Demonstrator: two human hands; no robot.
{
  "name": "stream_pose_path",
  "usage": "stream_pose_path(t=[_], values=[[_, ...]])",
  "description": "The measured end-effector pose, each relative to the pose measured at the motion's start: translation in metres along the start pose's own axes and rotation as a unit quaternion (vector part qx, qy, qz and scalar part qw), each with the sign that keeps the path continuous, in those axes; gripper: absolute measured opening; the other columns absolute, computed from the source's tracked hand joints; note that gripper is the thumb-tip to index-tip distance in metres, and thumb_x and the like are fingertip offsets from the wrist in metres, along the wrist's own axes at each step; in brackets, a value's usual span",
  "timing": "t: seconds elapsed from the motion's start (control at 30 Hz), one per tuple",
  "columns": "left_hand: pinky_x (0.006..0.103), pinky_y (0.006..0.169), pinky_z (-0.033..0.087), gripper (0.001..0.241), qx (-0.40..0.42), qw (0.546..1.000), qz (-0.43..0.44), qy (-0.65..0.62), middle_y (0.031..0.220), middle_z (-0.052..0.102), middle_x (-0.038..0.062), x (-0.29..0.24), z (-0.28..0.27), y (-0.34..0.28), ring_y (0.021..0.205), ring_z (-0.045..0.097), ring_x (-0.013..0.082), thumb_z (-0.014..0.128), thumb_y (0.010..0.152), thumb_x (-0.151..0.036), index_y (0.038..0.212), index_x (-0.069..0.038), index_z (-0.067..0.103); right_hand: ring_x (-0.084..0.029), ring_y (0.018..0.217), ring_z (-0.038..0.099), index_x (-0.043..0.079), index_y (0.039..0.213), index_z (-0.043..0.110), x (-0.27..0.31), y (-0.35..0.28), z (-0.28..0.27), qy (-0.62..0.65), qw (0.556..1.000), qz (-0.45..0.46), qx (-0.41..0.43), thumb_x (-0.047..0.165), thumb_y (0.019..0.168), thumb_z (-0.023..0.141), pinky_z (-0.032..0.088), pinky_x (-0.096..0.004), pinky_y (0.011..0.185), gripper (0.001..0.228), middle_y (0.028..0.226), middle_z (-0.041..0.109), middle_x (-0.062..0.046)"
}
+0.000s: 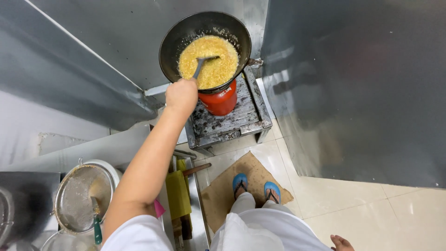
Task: Frying a food mixture in a pan, stirring it with a spatula, and spreading the finished product onto paper-lined trays to drain.
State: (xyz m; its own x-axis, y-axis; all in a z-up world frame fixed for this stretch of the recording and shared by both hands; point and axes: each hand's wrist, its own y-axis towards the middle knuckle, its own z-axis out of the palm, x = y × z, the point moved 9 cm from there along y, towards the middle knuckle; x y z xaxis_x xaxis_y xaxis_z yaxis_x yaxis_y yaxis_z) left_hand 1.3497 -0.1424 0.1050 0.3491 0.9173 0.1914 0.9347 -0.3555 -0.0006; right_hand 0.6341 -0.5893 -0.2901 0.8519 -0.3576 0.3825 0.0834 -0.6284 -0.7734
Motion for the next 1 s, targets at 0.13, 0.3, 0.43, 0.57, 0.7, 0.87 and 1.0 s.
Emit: stream_pose_path(t=[0.13,0.3,0.43,0.57,0.7,0.87,1.0], values=[[0.0474,0.058,0.062,0.025,0.012,0.999,-0.020,0.027,0.090,0.077,0.010,0.008,-0.017,-0.016,0.076,0.078,0.0339,0.067,0.082,0.003,0.100,-0.012,0.075,-0.048,0.110,0.072,-0.002,0.143,0.069,0.002,-0.008,-0.003,0.008,1.000,-0.005,-0.023,0.028,0.098,0.078,0.052,-0.051,0.097,0.055,0.144,0.067,-0.021],[0.0451,0.059,0.063,0.027,0.083,0.995,0.013,0.050,0.092,0.079,0.005,-0.027,-0.063,-0.049,0.080,0.080,0.0304,0.060,0.090,0.002,0.099,-0.015,0.079,-0.051,0.113,0.070,-0.007,0.143,0.066,-0.012,0.008,0.005,0.027,1.000,-0.007,-0.003,0.026,0.098,0.079,0.053,-0.051,0.099,0.057,0.140,0.068,-0.030],[0.0439,0.048,0.059,0.022,-0.019,0.999,0.002,0.037,0.081,0.073,0.006,-0.009,-0.006,-0.011,0.064,0.075,0.0293,0.067,0.085,0.001,0.099,-0.015,0.073,-0.051,0.128,0.064,-0.005,0.151,0.060,0.015,-0.016,0.009,-0.026,0.999,0.034,0.016,0.032,0.099,0.076,0.050,-0.052,0.103,0.066,0.153,0.060,-0.020],[0.0475,0.053,0.061,0.025,0.029,0.999,-0.027,0.032,0.091,0.076,0.008,0.002,-0.019,-0.023,0.073,0.077,0.0326,0.063,0.087,0.001,0.105,-0.012,0.075,-0.047,0.125,0.067,-0.002,0.152,0.060,0.028,-0.033,0.007,-0.015,1.000,-0.007,0.025,0.030,0.099,0.073,0.047,-0.049,0.107,0.064,0.155,0.060,-0.016],[0.0394,0.058,0.062,0.024,0.112,0.993,0.010,0.041,0.090,0.078,0.003,-0.030,-0.071,-0.062,0.078,0.077,0.0254,0.061,0.094,0.003,0.095,-0.013,0.079,-0.051,0.120,0.068,-0.004,0.152,0.060,0.006,-0.008,0.012,-0.003,1.000,0.005,0.030,0.030,0.097,0.076,0.049,-0.052,0.105,0.066,0.151,0.062,-0.021],[0.0471,0.053,0.062,0.021,-0.015,1.000,-0.002,0.015,0.085,0.074,0.009,-0.011,-0.002,-0.013,0.069,0.076,0.0325,0.065,0.088,0.000,0.103,-0.011,0.074,-0.048,0.123,0.068,-0.003,0.151,0.061,0.008,-0.008,0.014,-0.028,0.999,-0.004,0.033,0.033,0.097,0.076,0.049,-0.046,0.103,0.066,0.153,0.061,-0.017],[0.0438,0.049,0.060,0.020,0.017,0.998,-0.037,0.044,0.086,0.077,0.005,0.003,-0.013,-0.026,0.069,0.077,0.0281,0.064,0.089,-0.001,0.094,-0.015,0.078,-0.048,0.125,0.065,-0.002,0.151,0.061,0.010,-0.012,0.008,-0.008,1.000,0.022,0.009,0.031,0.099,0.077,0.048,-0.053,0.105,0.064,0.152,0.062,-0.019]])
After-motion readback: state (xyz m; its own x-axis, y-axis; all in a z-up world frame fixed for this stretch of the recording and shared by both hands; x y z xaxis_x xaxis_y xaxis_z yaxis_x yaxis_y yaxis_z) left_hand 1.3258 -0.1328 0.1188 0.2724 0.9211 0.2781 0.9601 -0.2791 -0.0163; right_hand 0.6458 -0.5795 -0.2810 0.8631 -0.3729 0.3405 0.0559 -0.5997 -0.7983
